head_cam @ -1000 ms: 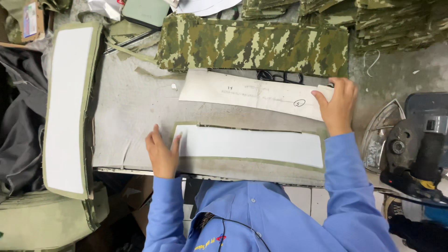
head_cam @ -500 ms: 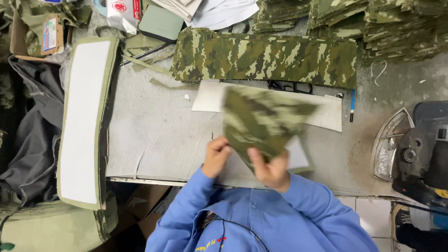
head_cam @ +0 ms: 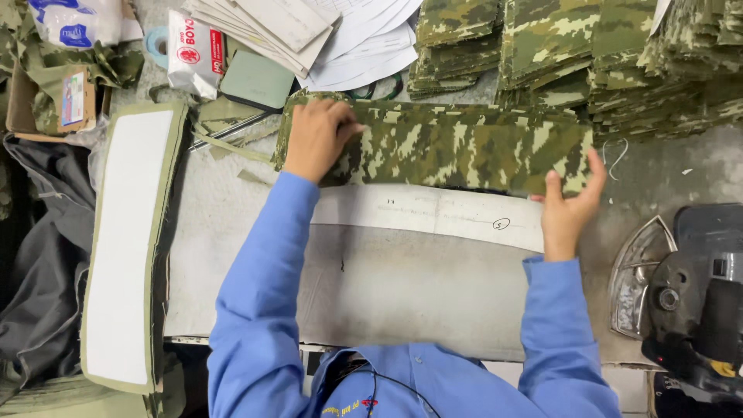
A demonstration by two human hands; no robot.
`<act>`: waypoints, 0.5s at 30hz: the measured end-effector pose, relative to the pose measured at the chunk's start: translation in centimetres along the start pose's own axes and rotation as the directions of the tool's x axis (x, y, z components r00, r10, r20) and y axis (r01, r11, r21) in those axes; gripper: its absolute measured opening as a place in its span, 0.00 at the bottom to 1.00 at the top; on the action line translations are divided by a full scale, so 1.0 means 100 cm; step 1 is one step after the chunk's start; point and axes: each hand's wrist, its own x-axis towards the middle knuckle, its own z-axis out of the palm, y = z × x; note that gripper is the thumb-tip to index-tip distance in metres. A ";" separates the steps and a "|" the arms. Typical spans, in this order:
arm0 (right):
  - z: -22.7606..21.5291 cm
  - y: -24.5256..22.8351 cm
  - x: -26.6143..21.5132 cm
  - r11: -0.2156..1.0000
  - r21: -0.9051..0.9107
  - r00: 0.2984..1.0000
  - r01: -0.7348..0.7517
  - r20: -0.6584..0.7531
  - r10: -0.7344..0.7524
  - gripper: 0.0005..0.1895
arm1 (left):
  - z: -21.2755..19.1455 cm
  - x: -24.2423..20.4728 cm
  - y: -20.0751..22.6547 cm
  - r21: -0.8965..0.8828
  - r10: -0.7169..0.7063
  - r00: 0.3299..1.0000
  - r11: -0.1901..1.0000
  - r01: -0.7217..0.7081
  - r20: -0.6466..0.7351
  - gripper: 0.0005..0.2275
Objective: The person repeatedly places a camouflage fabric piece over a paper template on a worktable, then uses a steam iron to press the fabric. The person lifts the fabric, repositions it, and irons it again multiple times throughout the clip.
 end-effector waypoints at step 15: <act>-0.015 0.087 -0.073 0.860 -0.262 0.896 0.438 0.044 -0.443 0.21 | -0.088 -0.170 -0.134 0.264 -0.645 0.639 0.586 0.766 -0.420 0.19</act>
